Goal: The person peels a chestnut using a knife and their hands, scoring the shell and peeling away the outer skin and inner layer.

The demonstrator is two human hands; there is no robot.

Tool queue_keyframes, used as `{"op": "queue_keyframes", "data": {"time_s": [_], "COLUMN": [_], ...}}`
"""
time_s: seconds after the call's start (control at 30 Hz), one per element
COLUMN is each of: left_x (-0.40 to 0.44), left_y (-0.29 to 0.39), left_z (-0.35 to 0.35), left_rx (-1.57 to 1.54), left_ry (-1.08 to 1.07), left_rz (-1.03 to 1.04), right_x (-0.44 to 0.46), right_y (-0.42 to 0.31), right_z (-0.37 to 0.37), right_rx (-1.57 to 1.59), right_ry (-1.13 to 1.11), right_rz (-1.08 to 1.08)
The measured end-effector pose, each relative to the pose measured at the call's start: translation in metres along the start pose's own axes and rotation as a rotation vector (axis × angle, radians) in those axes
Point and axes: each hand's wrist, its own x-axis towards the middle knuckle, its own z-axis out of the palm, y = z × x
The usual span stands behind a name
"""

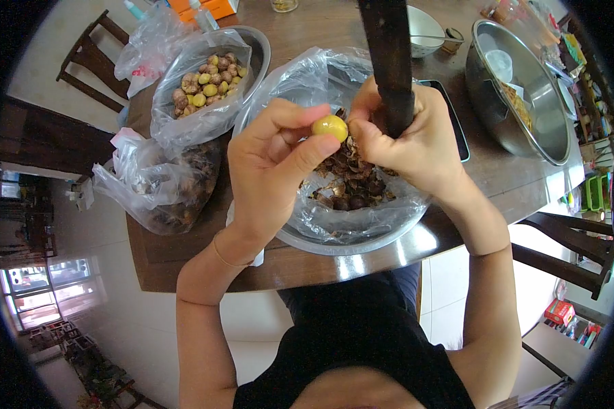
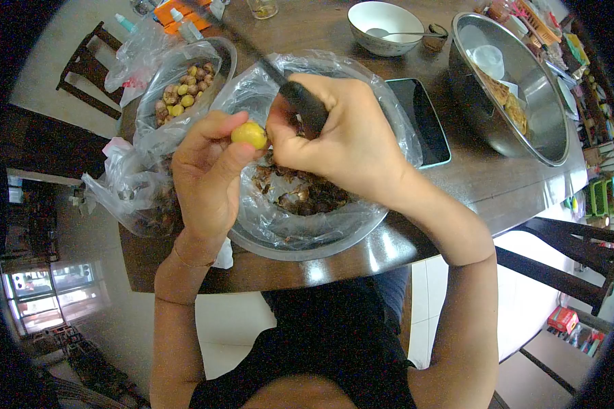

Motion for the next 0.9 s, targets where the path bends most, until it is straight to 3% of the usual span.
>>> {"op": "queue_keyframes", "data": {"time_s": [0.17,0.37,0.43,0.57,0.7,0.9], "left_x": [0.002,0.003,0.002,0.002,0.002,0.002], "left_y": [0.003,0.009,0.010,0.008,0.006,0.007], "left_z": [-0.005,-0.003,-0.002,-0.002,0.000,0.000], "left_rx": [-0.259,-0.324,-0.205,-0.087,0.001,0.323], "left_ry": [-0.025,-0.032,-0.008,-0.011,0.016,0.005], "left_rz": [-0.184,-0.162,-0.149,-0.084,0.010,0.257], "right_x": [0.001,0.001,0.000,0.005,0.001,0.000], "right_y": [-0.003,-0.014,-0.013,0.005,0.000,0.001], "right_z": [-0.006,-0.015,-0.017,-0.001,-0.005,-0.004], "right_rx": [0.157,0.149,0.079,0.095,0.160,0.170], "right_ry": [-0.046,-0.084,-0.083,0.076,-0.063,-0.066], "right_rz": [0.102,0.150,0.150,-0.161,0.026,0.080]}}
